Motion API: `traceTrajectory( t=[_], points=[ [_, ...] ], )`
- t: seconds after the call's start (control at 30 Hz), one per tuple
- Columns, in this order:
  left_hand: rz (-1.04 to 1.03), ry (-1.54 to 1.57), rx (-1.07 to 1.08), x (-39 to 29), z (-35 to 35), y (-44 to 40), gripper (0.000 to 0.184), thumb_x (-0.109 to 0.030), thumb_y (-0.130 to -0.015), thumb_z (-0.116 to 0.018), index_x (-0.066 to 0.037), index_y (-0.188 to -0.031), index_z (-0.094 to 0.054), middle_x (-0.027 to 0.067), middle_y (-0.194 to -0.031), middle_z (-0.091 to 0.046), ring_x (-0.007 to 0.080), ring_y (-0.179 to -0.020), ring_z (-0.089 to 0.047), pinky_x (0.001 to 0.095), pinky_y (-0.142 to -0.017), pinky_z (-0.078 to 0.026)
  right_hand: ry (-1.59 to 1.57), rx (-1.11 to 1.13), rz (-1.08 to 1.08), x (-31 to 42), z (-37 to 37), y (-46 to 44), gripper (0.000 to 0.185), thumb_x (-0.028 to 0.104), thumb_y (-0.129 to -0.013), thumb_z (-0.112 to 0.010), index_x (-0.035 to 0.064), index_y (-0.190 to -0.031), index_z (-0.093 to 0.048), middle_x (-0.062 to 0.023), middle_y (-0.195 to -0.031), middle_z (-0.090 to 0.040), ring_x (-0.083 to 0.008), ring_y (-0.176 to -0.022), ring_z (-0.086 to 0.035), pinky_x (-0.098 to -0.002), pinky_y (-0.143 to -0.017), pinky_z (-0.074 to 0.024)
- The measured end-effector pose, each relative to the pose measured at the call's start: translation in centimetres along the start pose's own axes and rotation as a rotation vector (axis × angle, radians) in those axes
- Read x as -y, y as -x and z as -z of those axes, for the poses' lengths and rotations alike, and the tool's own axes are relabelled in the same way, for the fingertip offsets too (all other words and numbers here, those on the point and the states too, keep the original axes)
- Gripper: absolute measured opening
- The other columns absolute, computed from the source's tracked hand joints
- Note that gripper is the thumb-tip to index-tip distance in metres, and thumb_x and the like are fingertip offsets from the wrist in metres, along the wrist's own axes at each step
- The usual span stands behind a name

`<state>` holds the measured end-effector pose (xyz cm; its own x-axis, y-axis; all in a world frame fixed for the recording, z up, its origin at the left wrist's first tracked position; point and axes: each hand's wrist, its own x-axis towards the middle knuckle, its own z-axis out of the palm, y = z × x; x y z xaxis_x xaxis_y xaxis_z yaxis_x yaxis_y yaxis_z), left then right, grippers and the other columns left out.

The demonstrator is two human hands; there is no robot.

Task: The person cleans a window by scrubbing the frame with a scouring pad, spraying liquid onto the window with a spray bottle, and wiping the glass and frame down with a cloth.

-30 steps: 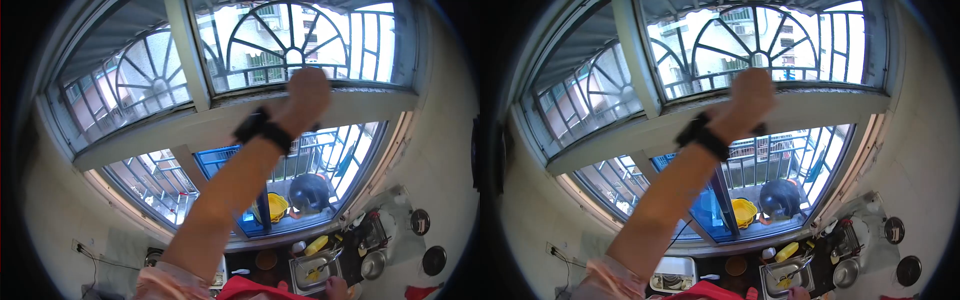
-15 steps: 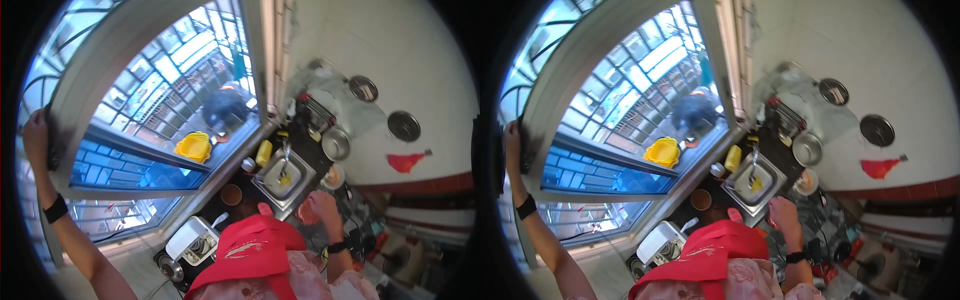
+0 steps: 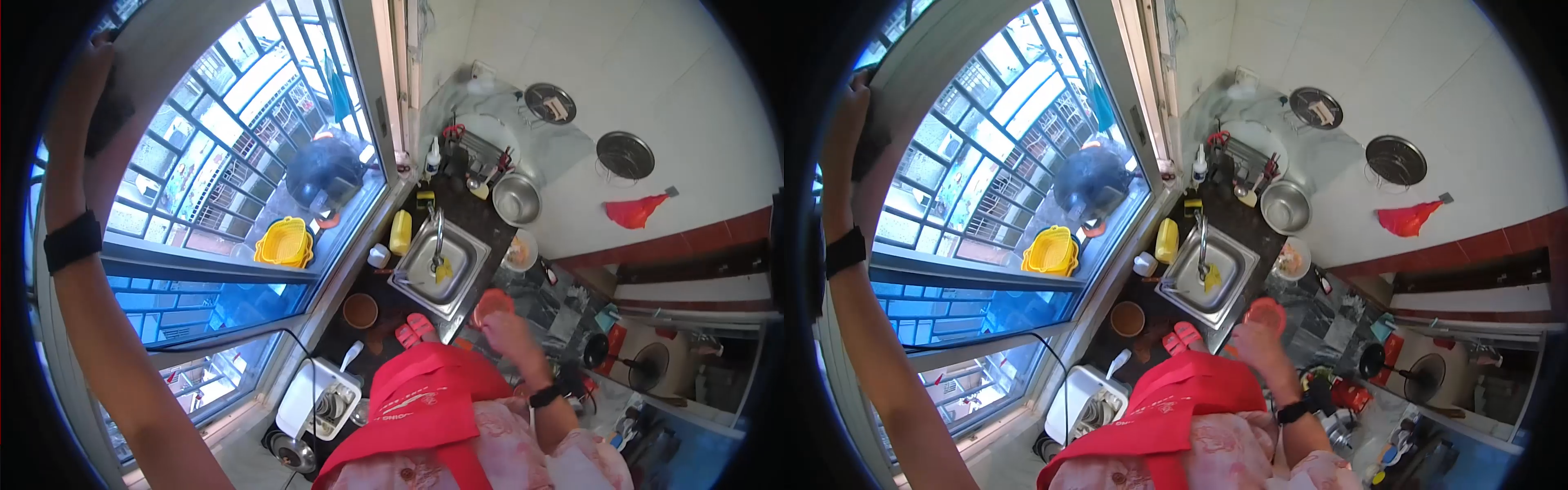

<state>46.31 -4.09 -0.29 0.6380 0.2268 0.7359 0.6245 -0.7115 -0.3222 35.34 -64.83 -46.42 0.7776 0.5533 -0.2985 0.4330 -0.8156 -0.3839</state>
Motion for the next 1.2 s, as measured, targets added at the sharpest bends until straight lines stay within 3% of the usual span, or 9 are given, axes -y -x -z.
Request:
traceTrajectory(
  t=[0.57, 0.67, 0.77, 0.83, 0.87, 0.9, 0.93, 1.0, 1.2],
  points=[
    [0.056, 0.126, 0.002, 2.3, -6.2, -3.6, 0.036, -0.029, -0.099, -0.042, -0.002, -0.111, -0.063, 0.0223, -0.110, -0.064, 0.0405, -0.102, -0.061, 0.0449, -0.089, -0.047, -0.031, -0.008, -0.154, -6.1, 4.0, 2.4, 0.015, 0.023, -0.085, -0.061, 0.0095, -0.084, -0.067, -0.0135, -0.083, -0.067, -0.0344, -0.082, -0.066, -0.0465, -0.073, -0.0531],
    [-0.007, 0.124, -0.075, -4.9, -4.2, -4.7, 0.035, -0.029, -0.098, -0.043, -0.001, -0.107, -0.063, 0.0226, -0.105, -0.065, 0.0406, -0.100, -0.061, 0.0473, -0.087, -0.046, -0.048, -0.135, -0.108, -9.4, 6.0, 1.8, 0.019, 0.025, -0.086, -0.059, 0.0087, -0.084, -0.067, -0.0148, -0.081, -0.066, -0.0357, -0.080, -0.065, -0.0480, -0.071, -0.0522],
    [0.010, 0.193, 0.128, -13.8, -3.1, -7.3, 0.034, -0.028, -0.095, -0.046, -0.003, -0.108, -0.064, 0.0211, -0.107, -0.066, 0.0408, -0.102, -0.061, 0.0474, -0.086, -0.049, 0.051, -0.058, -0.119, -12.4, 7.7, -0.6, 0.019, 0.025, -0.086, -0.058, 0.0087, -0.084, -0.067, -0.0161, -0.081, -0.066, -0.0370, -0.079, -0.064, -0.0496, -0.069, -0.0509],
    [0.130, 0.325, -0.165, -19.8, -2.9, -7.0, 0.031, -0.030, -0.087, -0.050, -0.005, -0.093, -0.068, 0.0195, -0.099, -0.067, 0.0356, -0.095, -0.064, 0.0470, -0.080, -0.050, -0.023, -0.100, -0.065, -13.9, 8.1, -3.0, 0.021, 0.026, -0.085, -0.057, 0.0082, -0.083, -0.067, -0.0166, -0.081, -0.065, -0.0380, -0.078, -0.064, -0.0504, -0.068, -0.0500],
    [0.024, 0.357, -0.228, -21.2, -1.5, -6.7, 0.032, -0.029, -0.084, -0.050, -0.005, -0.091, -0.069, 0.0196, -0.099, -0.068, 0.0349, -0.095, -0.066, 0.0462, -0.081, -0.051, -0.010, -0.067, -0.038, -14.4, 8.4, -4.3, 0.021, 0.026, -0.085, -0.057, 0.0082, -0.083, -0.068, -0.0164, -0.082, -0.066, -0.0375, -0.079, -0.064, -0.0499, -0.069, -0.0503],
    [-0.049, 0.175, 0.033, -22.1, 1.2, -6.9, 0.031, -0.027, -0.084, -0.051, -0.005, -0.095, -0.070, 0.0187, -0.096, -0.070, 0.0350, -0.093, -0.067, 0.0460, -0.083, -0.051, 0.005, -0.034, -0.019, -14.6, 8.9, -5.5, 0.021, 0.027, -0.085, -0.057, 0.0083, -0.084, -0.068, -0.0161, -0.083, -0.066, -0.0371, -0.079, -0.065, -0.0493, -0.069, -0.0507],
    [0.152, 0.273, 0.152, -22.8, 3.0, -7.0, 0.030, -0.026, -0.084, -0.054, -0.005, -0.098, -0.070, 0.0184, -0.093, -0.071, 0.0360, -0.092, -0.068, 0.0462, -0.083, -0.051, -0.012, -0.038, 0.012, -14.0, 10.2, -6.1, 0.021, 0.027, -0.086, -0.058, 0.0086, -0.085, -0.069, -0.0160, -0.084, -0.067, -0.0367, -0.079, -0.065, -0.0488, -0.069, -0.0511],
    [0.170, 0.321, -0.020, -21.2, 3.1, -5.6, 0.024, -0.023, -0.080, -0.059, -0.003, -0.084, -0.073, 0.0202, -0.088, -0.070, 0.0373, -0.086, -0.068, 0.0453, -0.076, -0.053, -0.060, -0.033, 0.039, -14.2, 11.2, -6.4, 0.022, 0.028, -0.087, -0.057, 0.0087, -0.089, -0.068, -0.0174, -0.085, -0.066, -0.0378, -0.081, -0.063, -0.0493, -0.072, -0.0500],
    [0.210, 0.248, 0.040, -16.3, 4.4, -3.3, 0.026, -0.024, -0.084, -0.055, -0.003, -0.086, -0.069, 0.0207, -0.084, -0.068, 0.0377, -0.084, -0.067, 0.0473, -0.076, -0.052, -0.084, -0.074, 0.085, -18.8, 9.2, -4.5, 0.025, 0.029, -0.089, -0.055, 0.0068, -0.087, -0.065, -0.0207, -0.087, -0.065, -0.0411, -0.085, -0.060, -0.0524, -0.075, -0.0464]
  ],
)
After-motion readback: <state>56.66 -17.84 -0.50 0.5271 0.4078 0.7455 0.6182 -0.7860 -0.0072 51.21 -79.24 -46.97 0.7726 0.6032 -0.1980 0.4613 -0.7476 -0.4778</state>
